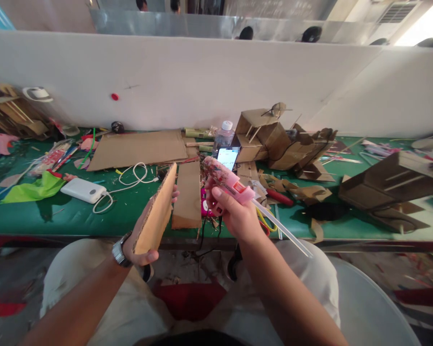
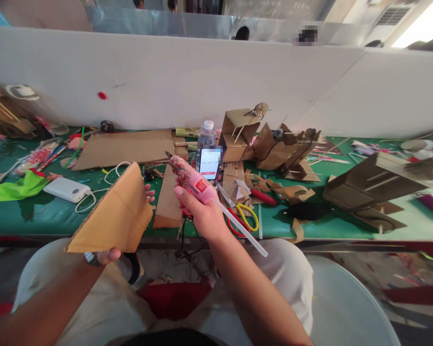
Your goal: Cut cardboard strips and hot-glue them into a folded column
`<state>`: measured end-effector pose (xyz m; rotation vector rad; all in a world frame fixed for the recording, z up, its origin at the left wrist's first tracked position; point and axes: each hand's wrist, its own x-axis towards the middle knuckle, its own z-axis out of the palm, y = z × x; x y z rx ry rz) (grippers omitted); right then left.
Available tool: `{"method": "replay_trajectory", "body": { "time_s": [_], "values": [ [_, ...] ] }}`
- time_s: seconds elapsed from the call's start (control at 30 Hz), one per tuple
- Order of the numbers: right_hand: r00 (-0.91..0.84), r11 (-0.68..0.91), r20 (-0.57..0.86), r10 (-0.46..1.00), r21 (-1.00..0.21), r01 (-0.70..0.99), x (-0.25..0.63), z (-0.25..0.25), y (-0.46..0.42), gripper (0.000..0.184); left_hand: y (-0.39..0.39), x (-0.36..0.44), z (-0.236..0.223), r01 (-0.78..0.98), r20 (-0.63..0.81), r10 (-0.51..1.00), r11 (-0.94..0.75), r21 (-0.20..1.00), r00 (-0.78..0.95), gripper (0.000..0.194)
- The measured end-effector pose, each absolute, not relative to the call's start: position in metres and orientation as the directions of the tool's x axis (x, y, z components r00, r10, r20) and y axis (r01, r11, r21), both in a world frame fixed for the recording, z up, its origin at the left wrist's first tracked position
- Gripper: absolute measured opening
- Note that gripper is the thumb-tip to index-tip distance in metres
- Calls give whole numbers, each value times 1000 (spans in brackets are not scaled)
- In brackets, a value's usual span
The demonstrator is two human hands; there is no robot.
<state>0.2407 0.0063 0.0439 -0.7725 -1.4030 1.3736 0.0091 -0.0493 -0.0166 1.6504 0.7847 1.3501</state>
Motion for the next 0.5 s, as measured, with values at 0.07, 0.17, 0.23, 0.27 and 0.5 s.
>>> {"method": "replay_trajectory", "body": {
  "time_s": [0.07, 0.17, 0.23, 0.27, 0.5],
  "values": [
    [-310, 90, 161, 937, -968, -233, 239, 43, 7, 64, -49, 8, -18, -44, 445, 865, -447, 893, 232, 117],
    [-324, 59, 137, 936, -970, -237, 236, 41, 8, 56, -47, 5, -20, -43, 438, 864, -441, 896, 249, 120],
    [-323, 81, 152, 934, -971, -224, 236, 39, 9, 49, -46, 2, -20, -37, 430, 865, -436, 899, 258, 122],
    [-316, 91, 154, 936, -974, -206, 236, 38, 9, 47, -46, 1, -20, -34, 427, 866, -433, 901, 260, 122],
    [-315, 111, 126, 941, -992, -64, 240, 48, 8, 59, -46, -1, -25, -33, 428, 870, -434, 900, 243, 122]
  ]
}}
